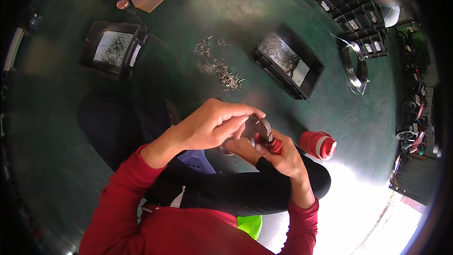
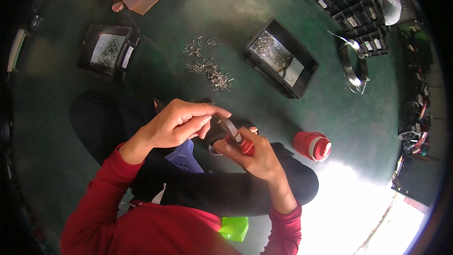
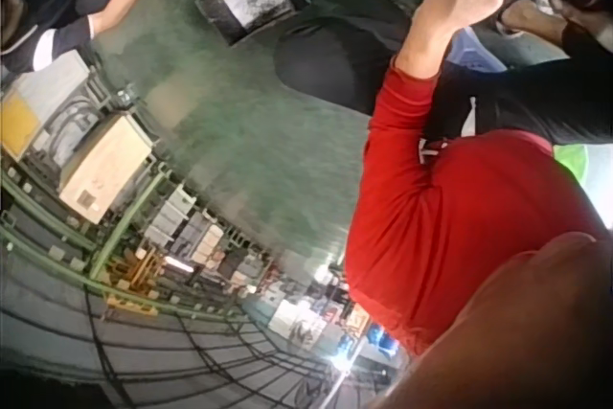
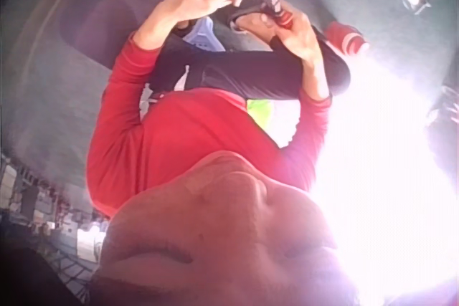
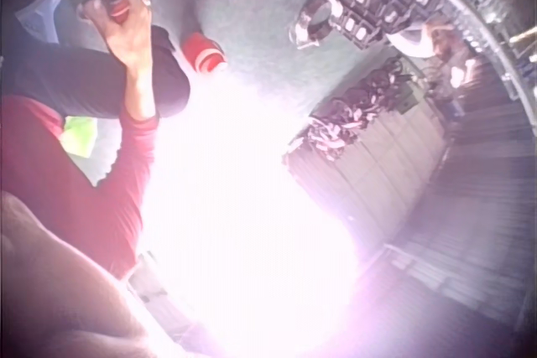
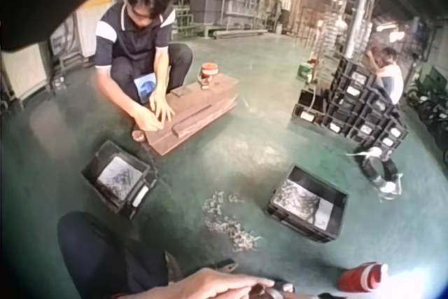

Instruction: The person sits on the floor and uses pliers to bend small metal wire pieces into hooks, placing the finished pieces into a nearby black bin. The person repeatedly picks up wire segments, bends them, and deposits them into the bin.

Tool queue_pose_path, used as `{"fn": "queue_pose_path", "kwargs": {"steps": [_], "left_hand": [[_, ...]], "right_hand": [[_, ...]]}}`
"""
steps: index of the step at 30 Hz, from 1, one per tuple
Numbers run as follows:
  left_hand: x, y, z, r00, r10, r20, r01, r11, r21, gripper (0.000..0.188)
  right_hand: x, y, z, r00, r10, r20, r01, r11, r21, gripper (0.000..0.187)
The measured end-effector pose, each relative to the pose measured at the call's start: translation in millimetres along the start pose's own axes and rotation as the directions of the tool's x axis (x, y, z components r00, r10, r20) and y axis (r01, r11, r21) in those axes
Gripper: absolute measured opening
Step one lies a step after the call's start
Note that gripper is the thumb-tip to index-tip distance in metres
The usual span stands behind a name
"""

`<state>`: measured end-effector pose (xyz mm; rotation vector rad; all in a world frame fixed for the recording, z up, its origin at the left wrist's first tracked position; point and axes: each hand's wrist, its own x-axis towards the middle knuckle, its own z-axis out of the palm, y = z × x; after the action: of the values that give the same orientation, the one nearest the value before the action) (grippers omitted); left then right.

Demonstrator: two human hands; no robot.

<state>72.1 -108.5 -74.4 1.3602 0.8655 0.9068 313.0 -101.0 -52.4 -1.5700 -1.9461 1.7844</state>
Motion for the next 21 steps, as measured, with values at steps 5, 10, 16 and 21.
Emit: {"fn": "queue_pose_path", "kwargs": {"steps": [5,10,16,21], "left_hand": [[2.5,-8.7,10.6,0.990,0.105,-0.097,-0.095,0.990,0.106,0.033],[-0.2,-13.9,18.9,0.977,0.122,-0.174,-0.100,0.986,0.130,0.027],[-2.1,-14.0,26.3,0.955,0.167,-0.245,-0.131,0.979,0.155,0.026],[-3.4,-11.4,30.1,0.945,0.174,-0.277,-0.126,0.975,0.183,0.026]], "right_hand": [[10.3,10.5,2.6,0.997,-0.066,-0.030,0.066,0.998,0.003,0.023],[13.9,15.7,5.4,0.995,-0.071,-0.073,0.066,0.996,-0.066,0.022],[16.0,17.5,12.5,0.980,-0.114,-0.163,0.114,0.993,-0.006,0.024],[17.0,16.5,14.5,0.970,-0.149,-0.193,0.145,0.989,-0.038,0.023]]}}
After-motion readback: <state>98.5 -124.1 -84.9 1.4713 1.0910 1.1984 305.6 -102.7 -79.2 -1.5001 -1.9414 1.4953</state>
